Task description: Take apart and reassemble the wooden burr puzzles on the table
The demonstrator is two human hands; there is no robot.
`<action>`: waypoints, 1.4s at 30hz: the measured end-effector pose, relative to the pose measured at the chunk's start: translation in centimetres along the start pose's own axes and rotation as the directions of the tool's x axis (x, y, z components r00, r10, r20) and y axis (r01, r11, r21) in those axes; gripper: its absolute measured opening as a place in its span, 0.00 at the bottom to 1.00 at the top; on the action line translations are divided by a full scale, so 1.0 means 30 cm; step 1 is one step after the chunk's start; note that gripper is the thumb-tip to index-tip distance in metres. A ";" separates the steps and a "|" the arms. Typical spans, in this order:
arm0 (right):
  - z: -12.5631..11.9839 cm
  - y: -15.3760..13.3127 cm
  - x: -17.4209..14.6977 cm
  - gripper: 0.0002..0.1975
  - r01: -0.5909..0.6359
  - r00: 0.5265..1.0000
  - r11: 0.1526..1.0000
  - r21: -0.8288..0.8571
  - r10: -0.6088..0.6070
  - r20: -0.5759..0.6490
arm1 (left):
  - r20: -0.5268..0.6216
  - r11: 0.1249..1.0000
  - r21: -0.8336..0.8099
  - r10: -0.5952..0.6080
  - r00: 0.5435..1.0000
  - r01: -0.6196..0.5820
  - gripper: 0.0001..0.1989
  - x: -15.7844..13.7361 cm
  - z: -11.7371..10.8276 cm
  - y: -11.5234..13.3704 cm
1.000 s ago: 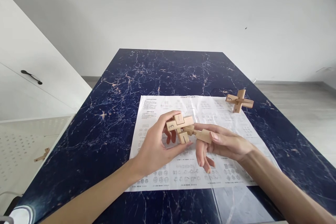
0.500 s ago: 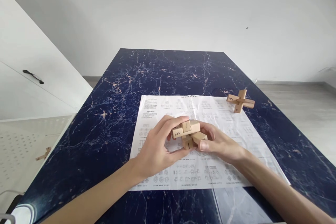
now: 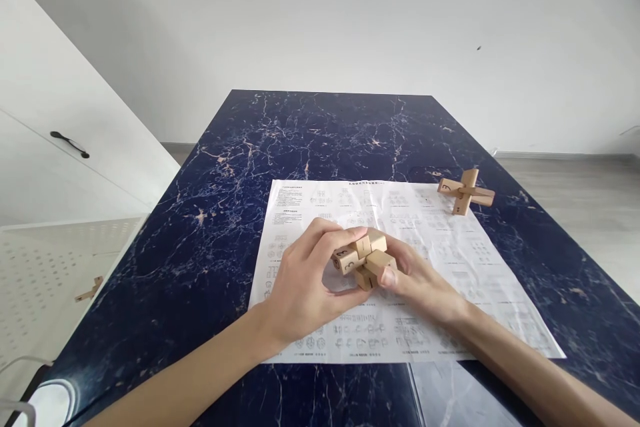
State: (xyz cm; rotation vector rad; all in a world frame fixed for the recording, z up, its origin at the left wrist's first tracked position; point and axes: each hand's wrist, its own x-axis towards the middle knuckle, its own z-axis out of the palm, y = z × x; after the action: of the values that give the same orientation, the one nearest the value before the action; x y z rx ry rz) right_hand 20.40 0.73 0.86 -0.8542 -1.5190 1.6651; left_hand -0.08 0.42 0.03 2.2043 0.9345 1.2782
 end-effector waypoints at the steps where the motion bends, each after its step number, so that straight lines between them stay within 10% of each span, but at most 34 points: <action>1: 0.000 0.004 -0.005 0.30 -0.009 1.000 0.999 -0.031 0.009 -0.007 | -0.004 1.000 0.014 -0.013 1.000 0.013 0.33 0.001 -0.001 0.000; 19: -0.003 0.047 -0.016 0.32 -0.069 0.995 0.998 0.014 0.067 0.078 | 0.049 0.990 0.079 -0.122 0.991 0.118 0.31 0.009 -0.014 0.013; 26: -0.009 0.047 -0.024 0.41 -0.113 0.991 0.991 0.072 0.108 0.076 | 0.078 0.933 -0.156 -0.314 0.946 0.323 0.34 0.025 -0.029 0.022; 33: -0.014 0.012 -0.010 0.22 0.056 0.963 0.927 -0.372 -0.148 -0.224 | 0.209 0.790 -0.422 -0.392 0.896 0.444 0.30 0.042 -0.047 0.002; 42: -0.030 0.015 -0.024 0.22 0.153 0.936 0.675 -0.722 -0.333 -0.114 | 0.345 0.731 -0.479 -0.351 0.870 0.485 0.30 0.044 -0.042 0.008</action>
State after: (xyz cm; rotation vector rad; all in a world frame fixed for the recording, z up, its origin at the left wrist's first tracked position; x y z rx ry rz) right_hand 21.50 0.56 0.35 -1.1218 -2.0188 0.7090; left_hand -0.63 1.24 1.56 1.5242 0.7824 0.8959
